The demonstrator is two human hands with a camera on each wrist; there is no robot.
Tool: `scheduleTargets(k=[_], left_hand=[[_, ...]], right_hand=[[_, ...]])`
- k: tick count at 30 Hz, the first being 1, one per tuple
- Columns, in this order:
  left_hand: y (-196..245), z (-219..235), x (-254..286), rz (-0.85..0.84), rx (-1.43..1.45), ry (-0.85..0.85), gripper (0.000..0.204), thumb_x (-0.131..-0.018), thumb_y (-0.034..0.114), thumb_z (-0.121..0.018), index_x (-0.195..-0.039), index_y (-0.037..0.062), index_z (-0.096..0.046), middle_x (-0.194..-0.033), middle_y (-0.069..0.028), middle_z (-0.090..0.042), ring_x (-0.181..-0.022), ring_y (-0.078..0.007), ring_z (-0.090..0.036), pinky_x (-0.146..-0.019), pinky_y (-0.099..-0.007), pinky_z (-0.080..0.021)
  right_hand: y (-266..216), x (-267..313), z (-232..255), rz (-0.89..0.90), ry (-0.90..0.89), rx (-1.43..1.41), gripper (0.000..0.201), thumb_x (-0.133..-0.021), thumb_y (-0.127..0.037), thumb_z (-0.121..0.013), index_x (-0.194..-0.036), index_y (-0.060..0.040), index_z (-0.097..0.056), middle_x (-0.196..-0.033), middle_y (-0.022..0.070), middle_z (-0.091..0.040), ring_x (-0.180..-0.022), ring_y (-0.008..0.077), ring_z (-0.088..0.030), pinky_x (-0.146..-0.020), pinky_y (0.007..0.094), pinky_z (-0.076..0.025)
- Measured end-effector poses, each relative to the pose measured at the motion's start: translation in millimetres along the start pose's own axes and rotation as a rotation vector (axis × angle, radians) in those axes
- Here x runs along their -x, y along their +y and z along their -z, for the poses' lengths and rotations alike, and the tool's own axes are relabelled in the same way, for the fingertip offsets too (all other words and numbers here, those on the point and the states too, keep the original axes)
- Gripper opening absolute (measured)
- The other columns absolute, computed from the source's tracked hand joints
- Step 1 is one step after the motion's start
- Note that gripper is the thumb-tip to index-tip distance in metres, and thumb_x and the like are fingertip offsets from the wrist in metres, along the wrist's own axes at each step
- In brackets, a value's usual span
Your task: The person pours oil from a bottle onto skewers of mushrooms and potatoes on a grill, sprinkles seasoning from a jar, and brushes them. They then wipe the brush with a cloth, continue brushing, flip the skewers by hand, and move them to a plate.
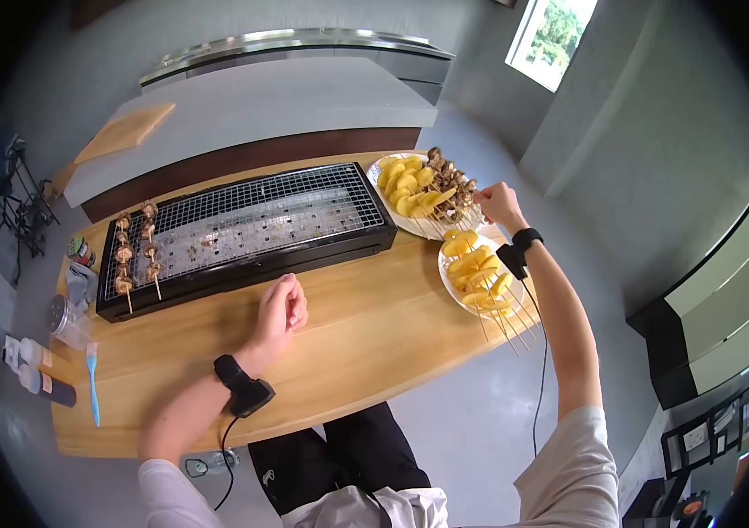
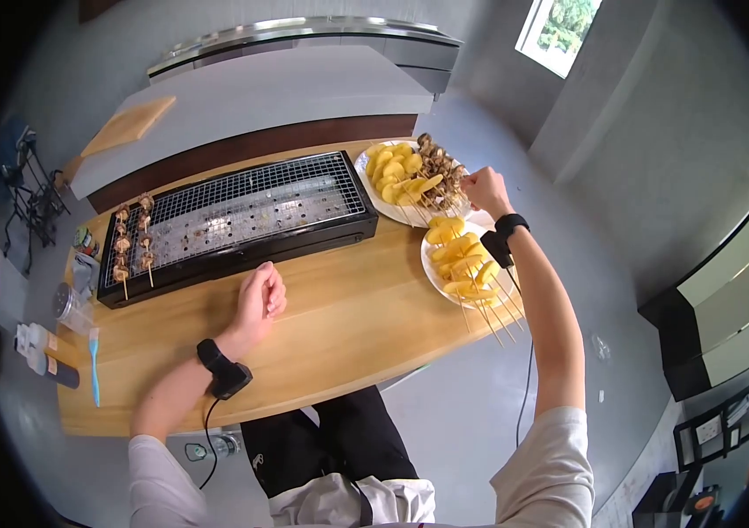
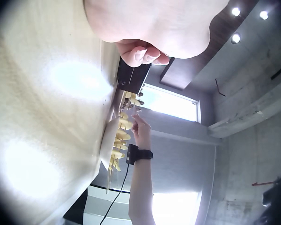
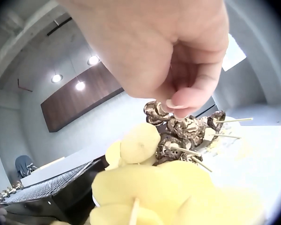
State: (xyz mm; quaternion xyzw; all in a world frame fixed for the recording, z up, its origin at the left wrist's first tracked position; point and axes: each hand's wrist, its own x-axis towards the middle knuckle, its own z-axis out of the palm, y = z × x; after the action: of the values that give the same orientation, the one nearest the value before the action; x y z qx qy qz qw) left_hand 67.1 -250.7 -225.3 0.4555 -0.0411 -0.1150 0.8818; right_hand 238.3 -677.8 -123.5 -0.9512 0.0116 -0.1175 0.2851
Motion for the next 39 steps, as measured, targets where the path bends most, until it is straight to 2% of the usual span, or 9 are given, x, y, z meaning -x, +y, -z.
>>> scheduleTargets(k=[13, 15, 16, 17, 20, 26, 31, 34, 39], left_hand=[[-8, 4, -5, -0.026, -0.026, -0.049, 0.033, -0.103, 0.029, -0.041, -0.074, 0.0132, -0.042, -0.054, 0.0025, -0.039, -0.041, -0.0067, -0.033, -0.039, -0.0232, -0.025], [-8, 1, -4, -0.017, -0.037, -0.028, 0.035, -0.103, 0.028, -0.041, -0.071, 0.0129, -0.042, -0.053, 0.0031, -0.038, -0.04, -0.0066, -0.032, -0.039, -0.0232, -0.025], [-6, -2, -3, -0.01, -0.029, -0.003, 0.036, -0.103, 0.028, -0.041, -0.07, 0.0127, -0.042, -0.052, 0.003, -0.037, -0.04, -0.0068, -0.032, -0.039, -0.0234, -0.025], [-7, 1, -5, -0.019, -0.03, -0.027, 0.035, -0.103, 0.028, -0.041, -0.072, 0.0127, -0.042, -0.052, 0.0028, -0.037, -0.041, -0.0068, -0.031, -0.039, -0.0236, -0.025], [-7, 0, -3, -0.021, -0.019, -0.022, 0.033, -0.103, 0.03, -0.041, -0.075, 0.0124, -0.042, -0.052, 0.0023, -0.036, -0.041, -0.0066, -0.031, -0.039, -0.0237, -0.025], [-7, 0, -2, -0.061, -0.002, -0.007, 0.032, -0.103, 0.032, -0.042, -0.077, 0.0118, -0.041, -0.054, 0.0017, -0.038, -0.04, -0.0066, -0.029, -0.038, -0.0241, -0.023], [-32, 19, 2, -0.403, -0.444, 0.033, 0.026, -0.101, 0.034, -0.048, -0.087, 0.0128, -0.054, -0.071, 0.0039, -0.045, -0.068, -0.0046, -0.047, -0.058, -0.0244, -0.038], [-20, 21, -12, -0.096, 0.225, -0.21, 0.031, -0.102, 0.035, -0.045, -0.081, 0.0127, -0.051, -0.071, 0.0052, -0.047, -0.064, -0.0034, -0.045, -0.055, -0.0237, -0.036], [-7, 11, -7, -0.212, -0.251, -0.147, 0.04, -0.102, 0.036, -0.042, -0.07, 0.0127, -0.044, -0.067, 0.0044, -0.038, -0.06, -0.006, -0.041, -0.055, -0.023, -0.032]], right_hand=[[4, -23, -5, -0.002, -0.138, 0.184, 0.028, -0.086, -0.021, -0.063, -0.074, 0.004, -0.067, -0.058, 0.0153, -0.064, -0.052, 0.0232, -0.067, -0.049, 0.0366, -0.054], [37, -58, -6, 0.516, -0.246, 1.091, 0.03, -0.09, -0.027, -0.056, -0.077, -0.0032, -0.069, -0.072, 0.0174, -0.069, -0.066, 0.0299, -0.07, -0.056, 0.039, -0.057], [19, -47, 0, 0.39, -0.154, 1.09, 0.028, -0.091, -0.028, -0.056, -0.08, -0.0056, -0.069, -0.079, 0.0156, -0.069, -0.079, 0.0337, -0.07, -0.065, 0.0437, -0.057], [-14, -32, 2, 0.121, 0.055, 0.808, 0.026, -0.092, -0.028, -0.055, -0.085, -0.0077, -0.07, -0.087, 0.0163, -0.069, -0.087, 0.037, -0.068, -0.073, 0.0477, -0.055], [-139, 20, -7, 0.394, 0.269, 0.52, 0.029, -0.092, -0.028, -0.056, -0.089, -0.0022, -0.07, -0.091, 0.0201, -0.069, -0.087, 0.0366, -0.068, -0.075, 0.0464, -0.054], [-327, 121, -111, 0.359, -0.674, -0.305, 0.031, -0.094, -0.027, -0.059, -0.099, 0.001, -0.07, -0.075, 0.0056, -0.067, -0.064, 0.0102, -0.063, -0.054, 0.0244, -0.054], [-386, 157, -211, 0.429, -0.94, -0.376, 0.043, -0.095, -0.034, -0.058, -0.093, 0.0078, -0.067, -0.082, 0.012, -0.07, -0.068, 0.0145, -0.067, -0.055, 0.027, -0.056], [-399, 172, -243, 0.393, -0.925, -0.332, 0.048, -0.095, -0.033, -0.058, -0.082, 0.0119, -0.065, -0.073, 0.0156, -0.069, -0.062, 0.0191, -0.069, -0.053, 0.029, -0.057], [-409, 174, -270, 0.143, -1.041, -0.681, 0.038, -0.096, -0.032, -0.056, -0.088, 0.0045, -0.065, -0.075, 0.0128, -0.07, -0.06, 0.0187, -0.068, -0.052, 0.0299, -0.057]])
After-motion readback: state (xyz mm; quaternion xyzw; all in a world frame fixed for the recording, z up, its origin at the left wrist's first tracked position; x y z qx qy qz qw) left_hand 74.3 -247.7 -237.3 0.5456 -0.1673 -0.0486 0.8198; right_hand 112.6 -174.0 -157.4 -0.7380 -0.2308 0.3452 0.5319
